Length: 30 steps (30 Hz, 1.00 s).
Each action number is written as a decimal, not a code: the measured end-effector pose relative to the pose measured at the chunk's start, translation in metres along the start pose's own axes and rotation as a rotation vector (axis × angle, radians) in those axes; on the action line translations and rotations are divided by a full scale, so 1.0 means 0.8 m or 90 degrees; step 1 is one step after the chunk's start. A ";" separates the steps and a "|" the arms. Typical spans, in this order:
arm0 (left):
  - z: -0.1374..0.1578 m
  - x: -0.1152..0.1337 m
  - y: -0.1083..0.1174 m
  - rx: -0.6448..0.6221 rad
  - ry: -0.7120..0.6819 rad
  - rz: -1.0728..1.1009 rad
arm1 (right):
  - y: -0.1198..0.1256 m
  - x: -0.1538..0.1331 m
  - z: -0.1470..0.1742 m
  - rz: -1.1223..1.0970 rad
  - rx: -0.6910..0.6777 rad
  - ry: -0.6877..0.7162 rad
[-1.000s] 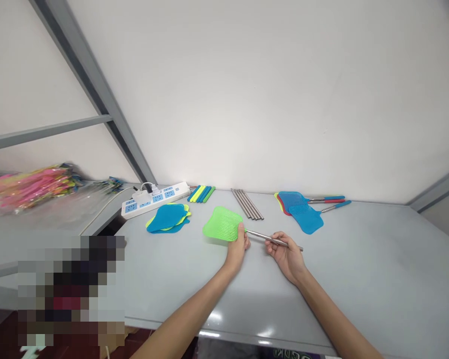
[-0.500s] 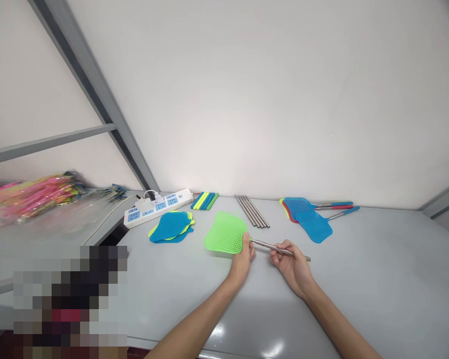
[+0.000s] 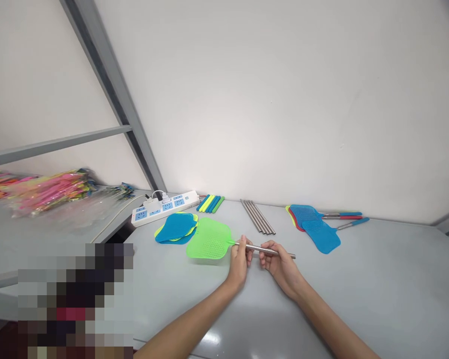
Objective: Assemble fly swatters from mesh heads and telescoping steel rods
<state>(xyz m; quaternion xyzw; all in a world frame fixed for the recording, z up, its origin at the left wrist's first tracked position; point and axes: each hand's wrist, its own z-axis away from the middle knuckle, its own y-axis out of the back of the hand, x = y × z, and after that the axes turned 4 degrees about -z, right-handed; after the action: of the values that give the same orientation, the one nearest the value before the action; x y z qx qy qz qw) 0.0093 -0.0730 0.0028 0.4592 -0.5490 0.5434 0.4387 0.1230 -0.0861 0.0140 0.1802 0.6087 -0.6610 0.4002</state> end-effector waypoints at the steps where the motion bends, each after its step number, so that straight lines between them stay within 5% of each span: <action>1: -0.001 0.000 0.000 -0.017 0.002 -0.001 | -0.002 0.000 -0.002 0.007 -0.005 0.000; 11: -0.032 -0.001 -0.004 -0.183 0.056 -0.008 | 0.010 0.005 -0.016 -0.156 -0.020 -0.019; 16: -0.030 -0.002 0.001 -0.088 0.044 0.003 | 0.009 0.007 -0.018 -0.119 -0.003 -0.006; 21: -0.018 0.006 0.003 0.046 0.002 0.009 | -0.008 0.017 -0.038 -0.041 -0.081 -0.002; 30: -0.007 0.022 0.019 0.143 -0.056 -0.068 | -0.069 0.035 -0.164 -0.040 -0.123 -0.063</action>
<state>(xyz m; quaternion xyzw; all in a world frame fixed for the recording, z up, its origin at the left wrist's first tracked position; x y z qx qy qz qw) -0.0091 -0.0679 0.0170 0.5574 -0.4782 0.5566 0.3884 0.0320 0.0265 0.0042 0.0889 0.6546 -0.6192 0.4245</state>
